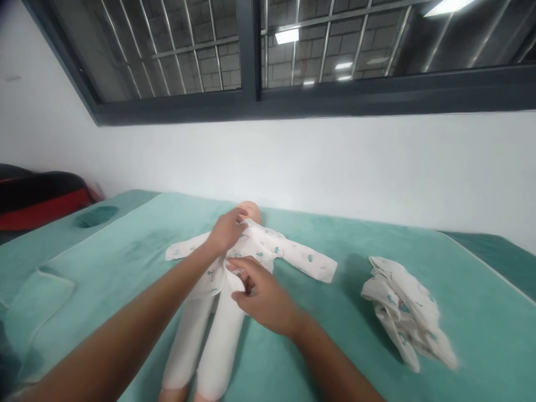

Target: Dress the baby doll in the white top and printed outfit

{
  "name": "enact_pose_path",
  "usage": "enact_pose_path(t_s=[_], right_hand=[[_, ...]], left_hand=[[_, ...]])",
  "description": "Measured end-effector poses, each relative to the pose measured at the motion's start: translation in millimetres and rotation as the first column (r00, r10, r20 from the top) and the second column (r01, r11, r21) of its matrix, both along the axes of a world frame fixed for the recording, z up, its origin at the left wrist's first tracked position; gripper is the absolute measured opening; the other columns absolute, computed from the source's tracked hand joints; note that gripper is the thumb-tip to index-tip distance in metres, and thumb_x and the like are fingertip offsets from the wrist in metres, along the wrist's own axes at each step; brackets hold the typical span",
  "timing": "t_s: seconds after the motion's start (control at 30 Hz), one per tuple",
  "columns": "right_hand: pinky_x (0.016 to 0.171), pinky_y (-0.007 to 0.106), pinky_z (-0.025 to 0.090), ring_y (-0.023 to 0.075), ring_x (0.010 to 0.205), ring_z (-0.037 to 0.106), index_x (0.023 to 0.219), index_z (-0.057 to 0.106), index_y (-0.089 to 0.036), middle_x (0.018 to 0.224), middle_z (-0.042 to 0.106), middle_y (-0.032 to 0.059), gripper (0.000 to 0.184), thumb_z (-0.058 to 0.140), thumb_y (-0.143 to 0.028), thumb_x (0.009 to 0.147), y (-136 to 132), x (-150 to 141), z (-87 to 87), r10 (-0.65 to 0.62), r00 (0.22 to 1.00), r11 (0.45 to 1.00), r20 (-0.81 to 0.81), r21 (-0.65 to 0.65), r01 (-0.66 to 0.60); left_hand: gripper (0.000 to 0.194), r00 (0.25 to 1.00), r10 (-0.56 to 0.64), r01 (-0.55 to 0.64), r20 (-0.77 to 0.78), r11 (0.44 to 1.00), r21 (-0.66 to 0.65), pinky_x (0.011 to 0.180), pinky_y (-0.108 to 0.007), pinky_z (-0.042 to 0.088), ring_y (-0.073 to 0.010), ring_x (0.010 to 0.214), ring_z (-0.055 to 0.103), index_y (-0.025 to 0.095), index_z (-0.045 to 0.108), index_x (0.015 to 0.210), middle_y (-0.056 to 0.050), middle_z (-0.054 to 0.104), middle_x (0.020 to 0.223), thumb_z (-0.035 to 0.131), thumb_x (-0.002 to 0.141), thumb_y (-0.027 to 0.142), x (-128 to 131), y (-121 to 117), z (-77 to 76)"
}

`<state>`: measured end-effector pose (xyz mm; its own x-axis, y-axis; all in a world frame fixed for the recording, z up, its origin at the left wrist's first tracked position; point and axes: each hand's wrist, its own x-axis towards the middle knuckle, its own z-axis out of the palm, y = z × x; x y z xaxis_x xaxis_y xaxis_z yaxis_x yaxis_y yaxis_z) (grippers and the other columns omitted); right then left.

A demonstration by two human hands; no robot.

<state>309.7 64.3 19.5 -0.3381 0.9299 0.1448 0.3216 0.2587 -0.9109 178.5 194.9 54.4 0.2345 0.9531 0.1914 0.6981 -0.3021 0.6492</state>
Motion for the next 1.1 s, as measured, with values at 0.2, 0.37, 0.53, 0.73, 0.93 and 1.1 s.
enact_pose_path(t_s=[0.2,0.37,0.53,0.73,0.93,1.1], right_hand=[[0.06,0.027,0.035,0.013,0.066,0.045,0.083,0.054,-0.023,0.073,0.05,-0.0039,0.005,0.054,-0.018,0.084,-3.3,-6.3,5.8,-0.113,0.95,0.988,0.29,0.135,0.076],[0.067,0.027,0.041,0.0134,0.074,0.051,0.079,0.052,-0.022,0.081,0.055,-0.0018,0.012,0.05,-0.015,0.088,-12.7,-19.7,0.6,-0.06,0.981,0.971,0.185,0.237,0.015],[0.077,0.029,0.044,0.0159,0.088,0.057,0.09,0.063,-0.023,0.092,0.063,0.0014,0.015,0.05,-0.016,0.092,-19.3,-28.3,1.4,0.082,0.967,0.945,0.241,0.29,-0.153],[0.065,0.026,0.038,0.0127,0.072,0.055,0.079,0.06,-0.022,0.08,0.063,-0.003,0.02,0.059,-0.037,0.091,-12.8,-2.9,15.7,0.092,0.914,0.973,0.395,0.158,-0.167],[0.056,0.029,0.022,0.0185,0.07,0.056,0.081,0.058,-0.019,0.083,0.066,0.0014,0.027,0.075,-0.04,0.075,-11.4,17.8,2.4,-0.008,0.695,0.961,0.719,0.197,-0.193],[0.056,0.031,0.017,0.0144,0.061,0.049,0.066,0.048,-0.019,0.069,0.059,0.0009,0.015,0.054,-0.014,0.079,-10.1,5.3,-2.5,-0.104,0.639,0.939,0.762,0.286,-0.189]], left_hand=[[0.028,0.994,0.039,-0.022,-0.102,0.986,0.164,0.097,-0.042,0.04,-0.0282,0.115,0.049,0.017,0.061,0.11,-0.012,0.061,0.116,0.05,0.084,0.011,-11.2,-6.8,-12.4],[0.032,0.997,0.069,-0.073,0.036,0.988,0.138,0.095,-0.037,0.045,-0.0223,0.108,0.055,0.019,0.058,0.113,-0.01,0.054,0.118,0.059,0.081,0.014,-12.1,-14.2,-16.3],[0.041,0.983,-0.01,-0.004,0.185,0.997,0.076,0.085,-0.029,0.05,-0.0145,0.096,0.06,0.02,0.06,0.107,-0.006,0.054,0.116,0.051,0.074,-0.003,-12.2,-18.5,-18.2],[0.027,0.95,-0.09,0.026,0.299,0.977,0.211,0.09,-0.03,0.05,-0.0152,0.1,0.058,0.021,0.06,0.098,-0.004,0.056,0.109,0.048,0.082,0.004,-29.1,-36.1,-31.9],[0.044,0.973,-0.086,0.022,0.216,0.959,0.282,0.101,-0.04,0.046,-0.0183,0.113,0.054,0.026,0.059,0.104,-0.004,0.059,0.114,0.037,0.079,-0.002,-75.2,-94.1,-60.1],[0.043,0.998,-0.056,0.065,-0.042,0.961,0.269,0.103,-0.049,0.043,-0.0265,0.123,0.046,0.031,0.056,0.12,-0.006,0.051,0.13,0.054,0.081,0.011,-101.3,-133.7,-77.7]])
